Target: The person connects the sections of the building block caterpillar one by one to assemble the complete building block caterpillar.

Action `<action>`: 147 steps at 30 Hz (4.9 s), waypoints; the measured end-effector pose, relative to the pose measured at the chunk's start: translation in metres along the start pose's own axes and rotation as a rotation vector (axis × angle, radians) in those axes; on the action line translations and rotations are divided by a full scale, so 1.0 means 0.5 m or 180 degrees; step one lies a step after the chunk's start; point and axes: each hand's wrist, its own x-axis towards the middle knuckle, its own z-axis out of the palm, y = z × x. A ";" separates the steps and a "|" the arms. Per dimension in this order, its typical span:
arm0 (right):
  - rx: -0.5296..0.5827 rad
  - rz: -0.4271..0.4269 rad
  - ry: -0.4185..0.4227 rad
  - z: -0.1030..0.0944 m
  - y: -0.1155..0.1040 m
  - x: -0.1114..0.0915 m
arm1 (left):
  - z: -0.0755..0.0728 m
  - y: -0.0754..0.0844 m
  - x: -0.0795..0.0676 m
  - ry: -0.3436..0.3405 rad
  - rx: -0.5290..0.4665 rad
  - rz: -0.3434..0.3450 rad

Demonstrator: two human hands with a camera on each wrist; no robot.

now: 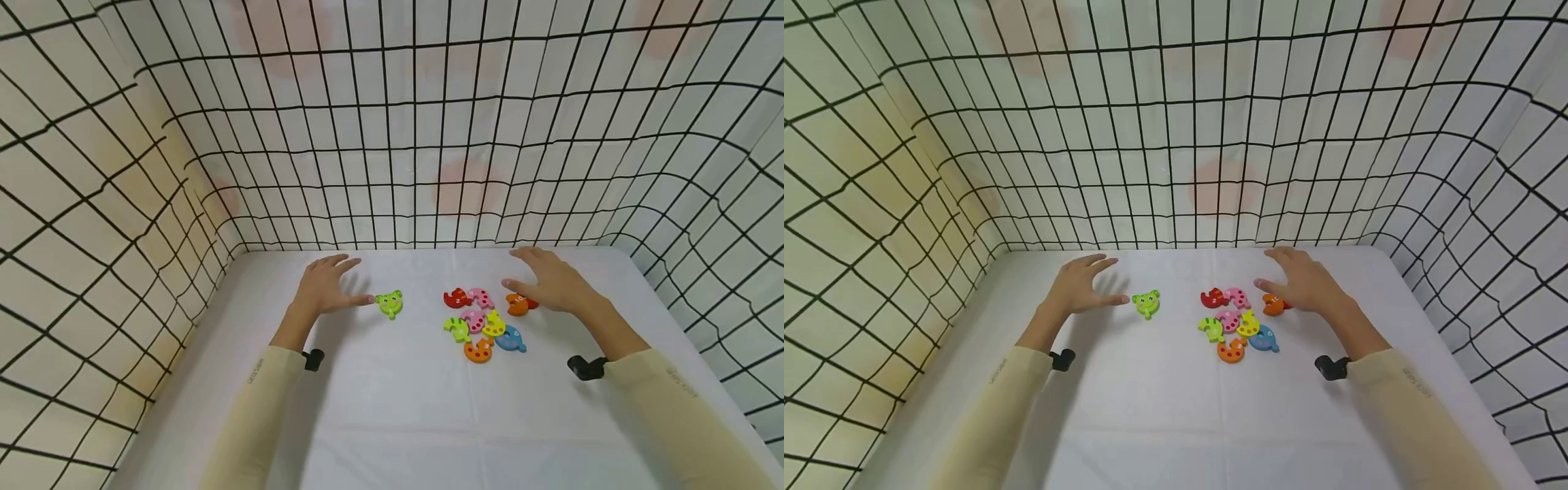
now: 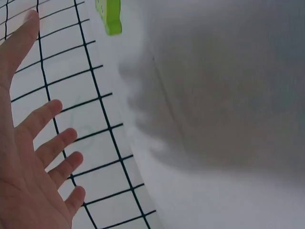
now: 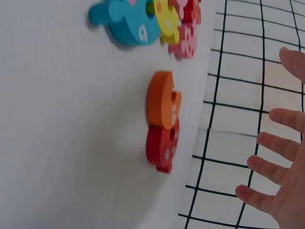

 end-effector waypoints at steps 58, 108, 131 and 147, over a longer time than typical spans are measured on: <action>0.0640 0.0215 0.0063 0.185 -0.153 0.075 | 0.152 0.063 -0.038 -0.0078 -0.1992 0.0486; 0.1471 -0.0084 0.0149 0.245 -0.376 0.032 | 0.168 0.081 -0.033 0.0097 -0.2225 0.0121; 0.1521 0.0135 0.0095 0.244 -0.390 0.035 | 0.170 0.087 -0.030 0.0134 -0.2174 0.0040; 0.1618 -0.0097 0.0255 0.225 -0.327 -0.005 | 0.183 0.088 -0.035 0.0223 -0.1918 0.0150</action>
